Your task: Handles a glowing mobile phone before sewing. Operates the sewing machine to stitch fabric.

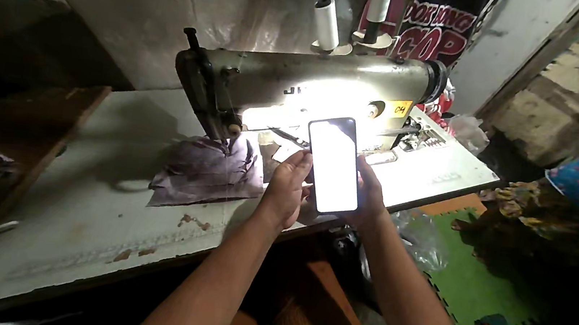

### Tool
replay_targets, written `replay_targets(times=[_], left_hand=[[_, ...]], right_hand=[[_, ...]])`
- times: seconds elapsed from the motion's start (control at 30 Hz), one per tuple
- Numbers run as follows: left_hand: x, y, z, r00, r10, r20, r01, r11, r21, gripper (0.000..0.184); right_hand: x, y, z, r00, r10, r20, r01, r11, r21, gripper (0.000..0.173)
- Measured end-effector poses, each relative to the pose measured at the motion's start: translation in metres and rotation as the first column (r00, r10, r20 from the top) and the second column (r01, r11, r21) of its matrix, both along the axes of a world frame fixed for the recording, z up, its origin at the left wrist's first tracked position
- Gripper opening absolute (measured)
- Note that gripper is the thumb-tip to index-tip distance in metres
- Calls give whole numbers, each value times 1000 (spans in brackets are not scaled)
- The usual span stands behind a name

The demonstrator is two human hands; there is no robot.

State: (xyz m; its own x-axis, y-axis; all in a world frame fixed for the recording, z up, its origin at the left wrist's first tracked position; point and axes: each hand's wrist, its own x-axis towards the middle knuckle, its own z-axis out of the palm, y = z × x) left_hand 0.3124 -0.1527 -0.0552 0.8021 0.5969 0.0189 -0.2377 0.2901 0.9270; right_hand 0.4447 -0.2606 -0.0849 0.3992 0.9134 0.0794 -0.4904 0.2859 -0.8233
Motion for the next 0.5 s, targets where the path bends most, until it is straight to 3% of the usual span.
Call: replay_targets(times=[0.2, 0.33, 0.5], left_hand=[[7, -4, -1, 998, 30, 57, -27, 998, -59, 34], [9, -4, -3, 995, 70, 65, -68, 997, -33, 35], [8, -3, -5, 995, 92, 49, -92, 996, -10, 33]], right_hand=[[-6, 0, 4, 987, -150, 49, 152, 988, -35, 56], [-2, 0, 4, 931, -315, 186, 323, 946, -16, 40], [10, -3, 9, 845, -384, 373, 418, 908, -13, 26]])
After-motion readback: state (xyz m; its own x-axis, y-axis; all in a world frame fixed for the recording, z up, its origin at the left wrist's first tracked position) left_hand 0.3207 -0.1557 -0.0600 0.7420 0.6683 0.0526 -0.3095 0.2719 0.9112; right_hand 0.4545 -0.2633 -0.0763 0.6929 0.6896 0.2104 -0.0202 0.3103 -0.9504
